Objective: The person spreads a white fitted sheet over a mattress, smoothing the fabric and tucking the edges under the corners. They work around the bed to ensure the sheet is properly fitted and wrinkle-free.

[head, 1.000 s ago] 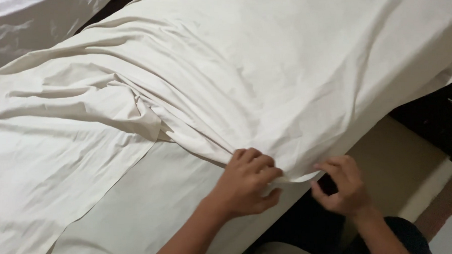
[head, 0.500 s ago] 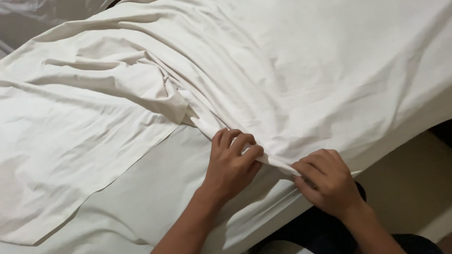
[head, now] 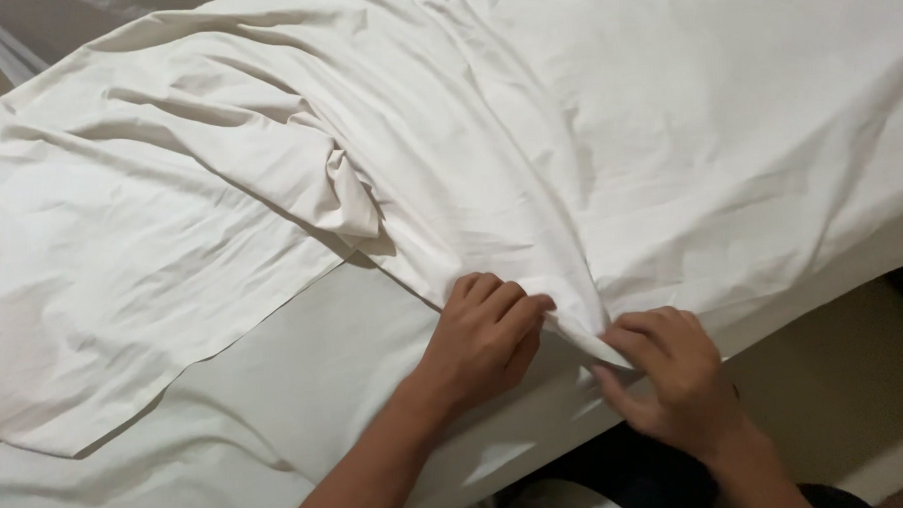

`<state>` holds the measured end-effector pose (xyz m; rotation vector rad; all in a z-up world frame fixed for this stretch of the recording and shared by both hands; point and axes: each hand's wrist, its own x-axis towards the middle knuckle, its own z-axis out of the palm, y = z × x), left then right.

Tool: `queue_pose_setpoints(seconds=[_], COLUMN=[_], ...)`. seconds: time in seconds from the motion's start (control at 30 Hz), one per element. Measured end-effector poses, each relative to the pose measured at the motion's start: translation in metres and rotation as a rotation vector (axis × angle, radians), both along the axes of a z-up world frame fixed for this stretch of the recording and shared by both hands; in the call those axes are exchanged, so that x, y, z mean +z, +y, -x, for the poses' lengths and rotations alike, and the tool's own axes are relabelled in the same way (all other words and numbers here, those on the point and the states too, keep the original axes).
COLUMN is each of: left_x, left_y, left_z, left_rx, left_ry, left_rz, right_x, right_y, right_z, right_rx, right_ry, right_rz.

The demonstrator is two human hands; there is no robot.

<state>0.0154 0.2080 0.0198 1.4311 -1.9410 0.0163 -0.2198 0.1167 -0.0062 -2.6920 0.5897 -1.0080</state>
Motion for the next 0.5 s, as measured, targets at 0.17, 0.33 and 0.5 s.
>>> queue_pose_setpoints(seconds=[0.17,0.33,0.5], left_x=[0.013,0.008,-0.004], left_y=[-0.001,-0.007,-0.019], left_z=[-0.001,-0.016,-0.040], left_rx=[0.046,0.145,0.284], left_ry=[-0.024,-0.121,-0.116], left_rz=[0.058,0.061,0.187], right_x=[0.021,-0.009,0.025], right_y=[0.003,-0.018,-0.014], right_z=[-0.027,-0.027,-0.033], right_rx=[0.005,-0.064,-0.199], right_ry=[0.036,-0.054,-0.109], right_rz=[0.013,-0.047,-0.170])
